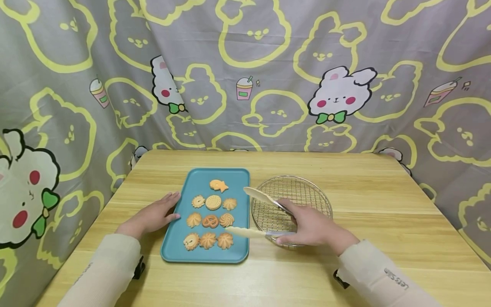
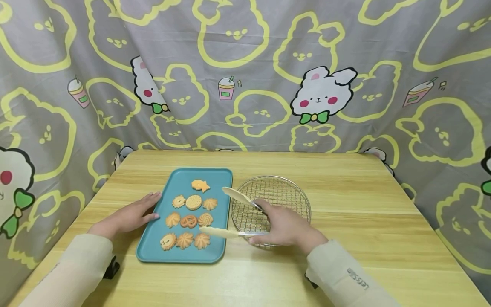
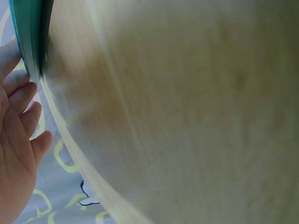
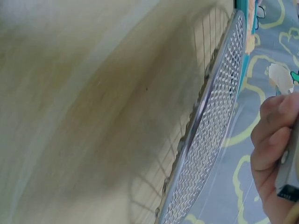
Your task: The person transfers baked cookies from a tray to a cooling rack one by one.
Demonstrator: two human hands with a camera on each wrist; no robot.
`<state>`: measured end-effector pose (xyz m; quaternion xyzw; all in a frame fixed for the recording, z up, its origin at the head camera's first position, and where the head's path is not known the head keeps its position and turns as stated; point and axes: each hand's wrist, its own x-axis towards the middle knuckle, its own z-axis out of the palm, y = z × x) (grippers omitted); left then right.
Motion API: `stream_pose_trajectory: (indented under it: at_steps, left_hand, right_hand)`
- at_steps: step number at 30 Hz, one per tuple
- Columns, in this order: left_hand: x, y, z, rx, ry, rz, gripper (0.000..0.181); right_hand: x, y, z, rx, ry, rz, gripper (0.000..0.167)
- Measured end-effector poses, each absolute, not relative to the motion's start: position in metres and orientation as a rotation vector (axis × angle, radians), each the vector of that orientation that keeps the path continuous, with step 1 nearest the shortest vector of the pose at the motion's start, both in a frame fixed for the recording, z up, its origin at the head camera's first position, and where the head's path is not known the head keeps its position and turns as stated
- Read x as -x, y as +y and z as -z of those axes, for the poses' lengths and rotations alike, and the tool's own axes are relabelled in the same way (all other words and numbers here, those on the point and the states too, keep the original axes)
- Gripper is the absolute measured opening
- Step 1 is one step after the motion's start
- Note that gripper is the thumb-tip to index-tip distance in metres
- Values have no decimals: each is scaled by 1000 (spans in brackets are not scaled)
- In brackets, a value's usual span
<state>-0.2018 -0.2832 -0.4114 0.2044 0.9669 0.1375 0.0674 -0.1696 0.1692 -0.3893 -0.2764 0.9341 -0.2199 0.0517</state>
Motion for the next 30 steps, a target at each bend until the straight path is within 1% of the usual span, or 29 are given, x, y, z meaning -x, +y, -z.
stream_pose_trajectory:
  at_steps: [8, 15, 30]
  left_hand:
    - [202, -283, 412, -612, 2913, -424, 68]
    - [202, -282, 411, -612, 2914, -422, 68]
    - [202, -282, 412, -617, 2911, -426, 67]
  right_hand:
    - [167, 162, 391, 959, 2831, 577, 103]
    - [166, 158, 390, 1054, 2817, 495, 91]
    - [163, 151, 383, 1169, 2757, 415, 76]
